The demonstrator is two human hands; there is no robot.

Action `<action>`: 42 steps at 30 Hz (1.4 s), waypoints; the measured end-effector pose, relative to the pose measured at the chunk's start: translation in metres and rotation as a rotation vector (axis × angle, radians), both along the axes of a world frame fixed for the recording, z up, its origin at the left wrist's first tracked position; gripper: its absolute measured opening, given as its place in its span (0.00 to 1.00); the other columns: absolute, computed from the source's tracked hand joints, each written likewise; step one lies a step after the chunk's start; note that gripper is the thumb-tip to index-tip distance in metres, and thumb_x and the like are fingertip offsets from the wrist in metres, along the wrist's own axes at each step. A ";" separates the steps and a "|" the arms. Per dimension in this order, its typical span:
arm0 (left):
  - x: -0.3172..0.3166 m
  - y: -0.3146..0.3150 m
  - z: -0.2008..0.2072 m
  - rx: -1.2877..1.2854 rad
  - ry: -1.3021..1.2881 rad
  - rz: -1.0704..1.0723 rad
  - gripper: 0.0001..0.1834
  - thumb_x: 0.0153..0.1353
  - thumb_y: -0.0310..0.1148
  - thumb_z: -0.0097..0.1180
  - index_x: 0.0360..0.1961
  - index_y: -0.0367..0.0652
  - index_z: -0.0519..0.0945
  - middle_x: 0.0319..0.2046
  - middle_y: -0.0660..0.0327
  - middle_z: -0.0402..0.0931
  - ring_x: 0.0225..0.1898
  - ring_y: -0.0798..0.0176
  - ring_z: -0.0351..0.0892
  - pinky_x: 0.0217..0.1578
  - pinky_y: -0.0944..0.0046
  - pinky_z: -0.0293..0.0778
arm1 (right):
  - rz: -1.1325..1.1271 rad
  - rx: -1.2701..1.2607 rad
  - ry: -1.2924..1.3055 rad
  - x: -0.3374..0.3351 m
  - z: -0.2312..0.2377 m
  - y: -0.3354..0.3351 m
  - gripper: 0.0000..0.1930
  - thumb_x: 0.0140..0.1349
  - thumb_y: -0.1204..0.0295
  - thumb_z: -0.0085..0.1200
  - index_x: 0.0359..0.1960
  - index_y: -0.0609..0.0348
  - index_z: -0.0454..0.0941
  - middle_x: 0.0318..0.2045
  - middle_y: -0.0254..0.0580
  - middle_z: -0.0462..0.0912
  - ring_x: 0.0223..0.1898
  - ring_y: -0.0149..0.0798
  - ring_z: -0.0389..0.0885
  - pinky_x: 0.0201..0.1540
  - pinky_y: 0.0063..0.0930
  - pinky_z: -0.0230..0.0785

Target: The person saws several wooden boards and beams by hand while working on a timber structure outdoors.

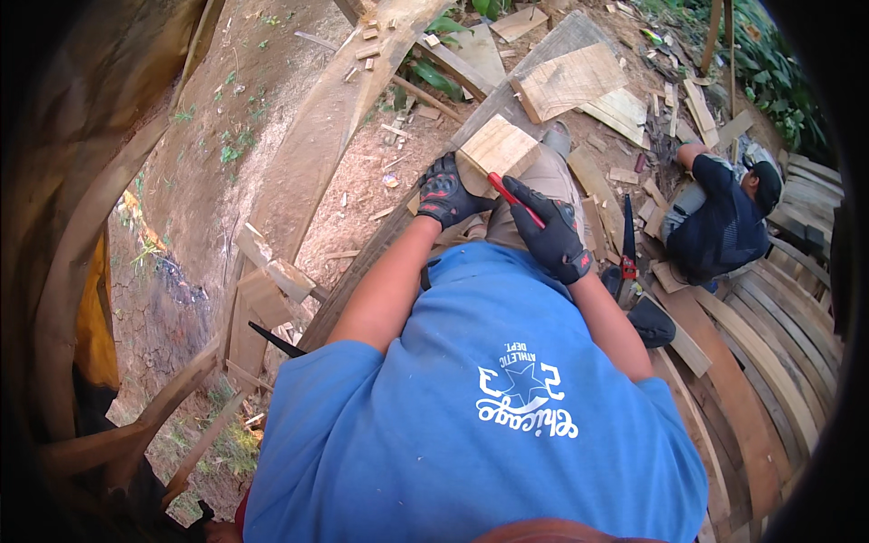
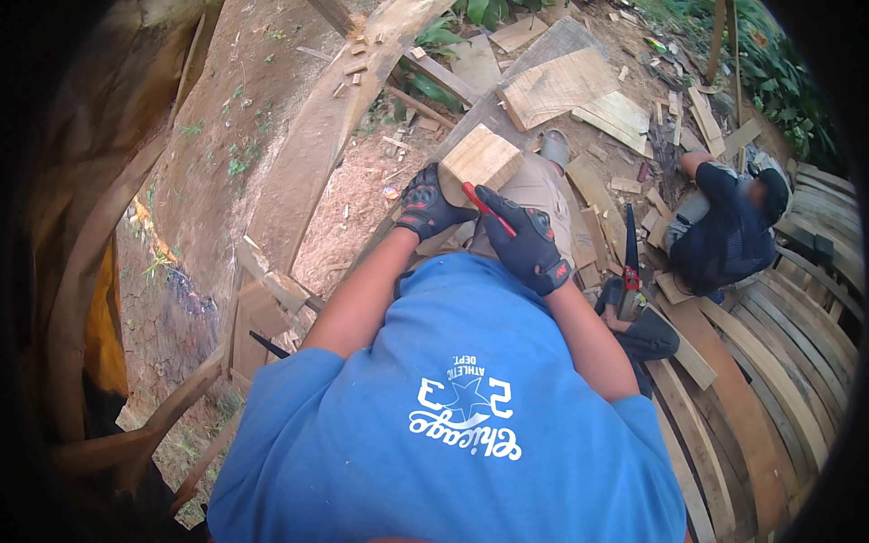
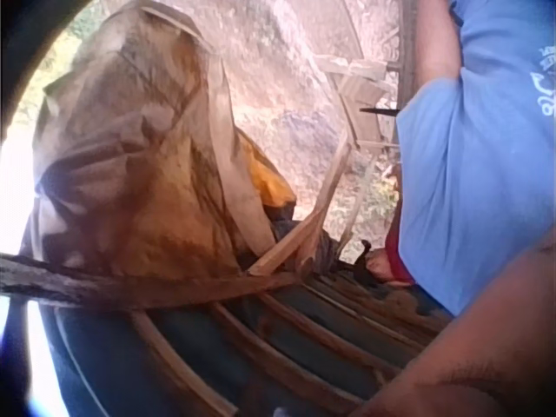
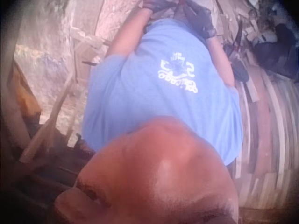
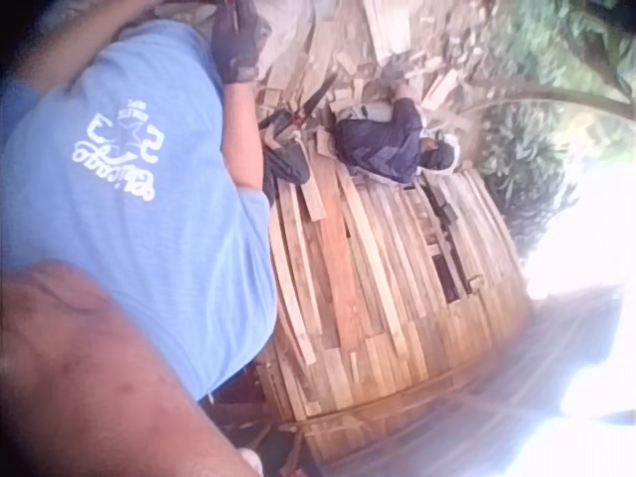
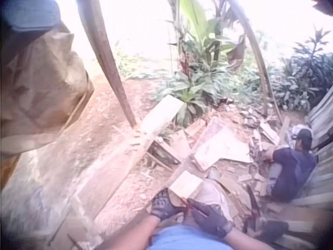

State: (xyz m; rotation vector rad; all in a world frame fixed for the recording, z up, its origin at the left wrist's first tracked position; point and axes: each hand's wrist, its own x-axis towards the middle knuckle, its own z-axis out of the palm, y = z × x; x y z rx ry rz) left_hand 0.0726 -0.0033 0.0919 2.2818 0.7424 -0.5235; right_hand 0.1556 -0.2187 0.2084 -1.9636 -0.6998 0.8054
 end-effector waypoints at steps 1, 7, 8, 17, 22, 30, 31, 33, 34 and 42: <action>0.000 0.005 -0.001 -0.018 -0.001 -0.011 0.77 0.35 0.74 0.80 0.77 0.32 0.62 0.70 0.39 0.69 0.72 0.39 0.72 0.73 0.45 0.70 | 0.001 0.003 -0.003 0.001 -0.001 0.002 0.24 0.77 0.66 0.56 0.74 0.49 0.79 0.61 0.60 0.87 0.64 0.56 0.86 0.68 0.44 0.76; 0.001 -0.003 -0.002 0.037 0.006 -0.010 0.77 0.36 0.70 0.82 0.79 0.32 0.59 0.72 0.38 0.67 0.74 0.39 0.69 0.74 0.47 0.69 | 0.034 -0.092 0.019 -0.003 0.019 -0.013 0.25 0.77 0.66 0.55 0.74 0.50 0.78 0.63 0.61 0.86 0.66 0.56 0.85 0.68 0.44 0.75; 0.000 0.001 0.000 -0.010 0.029 -0.005 0.77 0.36 0.70 0.82 0.79 0.32 0.59 0.72 0.38 0.67 0.75 0.39 0.69 0.74 0.46 0.69 | 0.038 -0.084 0.009 -0.004 0.025 -0.022 0.25 0.77 0.66 0.55 0.74 0.51 0.78 0.63 0.61 0.86 0.66 0.56 0.85 0.68 0.44 0.75; -0.002 0.017 -0.005 -0.037 -0.015 0.018 0.73 0.37 0.66 0.83 0.78 0.32 0.64 0.70 0.39 0.72 0.72 0.39 0.74 0.72 0.48 0.71 | 0.022 -0.036 -0.026 -0.001 0.041 -0.030 0.23 0.76 0.71 0.56 0.72 0.56 0.79 0.63 0.59 0.86 0.66 0.52 0.85 0.70 0.42 0.74; 0.002 0.042 0.001 -0.322 -0.083 0.085 0.61 0.43 0.58 0.83 0.75 0.39 0.71 0.67 0.44 0.79 0.68 0.44 0.79 0.70 0.51 0.74 | -0.075 0.081 0.019 0.006 0.033 -0.006 0.22 0.76 0.71 0.57 0.70 0.58 0.81 0.62 0.57 0.88 0.65 0.48 0.87 0.68 0.40 0.75; -0.004 0.030 -0.004 -0.241 -0.061 0.178 0.56 0.45 0.58 0.82 0.73 0.43 0.75 0.66 0.45 0.80 0.68 0.44 0.79 0.70 0.50 0.74 | 0.004 0.085 -0.110 0.007 0.024 0.039 0.23 0.76 0.71 0.58 0.70 0.55 0.81 0.60 0.59 0.88 0.62 0.51 0.89 0.65 0.41 0.78; -0.003 0.030 -0.002 -0.267 -0.089 0.135 0.56 0.45 0.58 0.81 0.73 0.44 0.75 0.67 0.45 0.79 0.68 0.44 0.79 0.70 0.49 0.74 | 0.035 0.073 -0.127 0.011 0.018 0.045 0.23 0.76 0.70 0.58 0.71 0.55 0.81 0.59 0.59 0.88 0.61 0.52 0.89 0.64 0.42 0.78; 0.000 0.035 0.000 -0.295 -0.147 0.052 0.55 0.46 0.59 0.81 0.73 0.45 0.75 0.67 0.44 0.78 0.69 0.42 0.78 0.70 0.48 0.74 | 0.052 0.038 -0.133 0.017 0.010 0.053 0.23 0.75 0.69 0.58 0.70 0.53 0.82 0.58 0.60 0.89 0.59 0.54 0.90 0.63 0.42 0.79; 0.001 0.036 -0.002 -0.274 -0.152 0.040 0.55 0.47 0.60 0.80 0.74 0.45 0.75 0.68 0.44 0.77 0.69 0.42 0.78 0.71 0.48 0.73 | 0.060 0.021 -0.137 0.018 0.008 0.055 0.23 0.75 0.69 0.58 0.70 0.53 0.82 0.58 0.60 0.89 0.58 0.55 0.90 0.62 0.42 0.79; -0.003 0.032 -0.010 -0.242 -0.148 0.041 0.61 0.44 0.63 0.80 0.76 0.45 0.72 0.69 0.41 0.75 0.70 0.40 0.76 0.72 0.48 0.73 | 0.037 0.013 -0.143 0.015 -0.002 0.045 0.21 0.76 0.68 0.58 0.68 0.52 0.84 0.57 0.57 0.90 0.60 0.52 0.90 0.63 0.41 0.79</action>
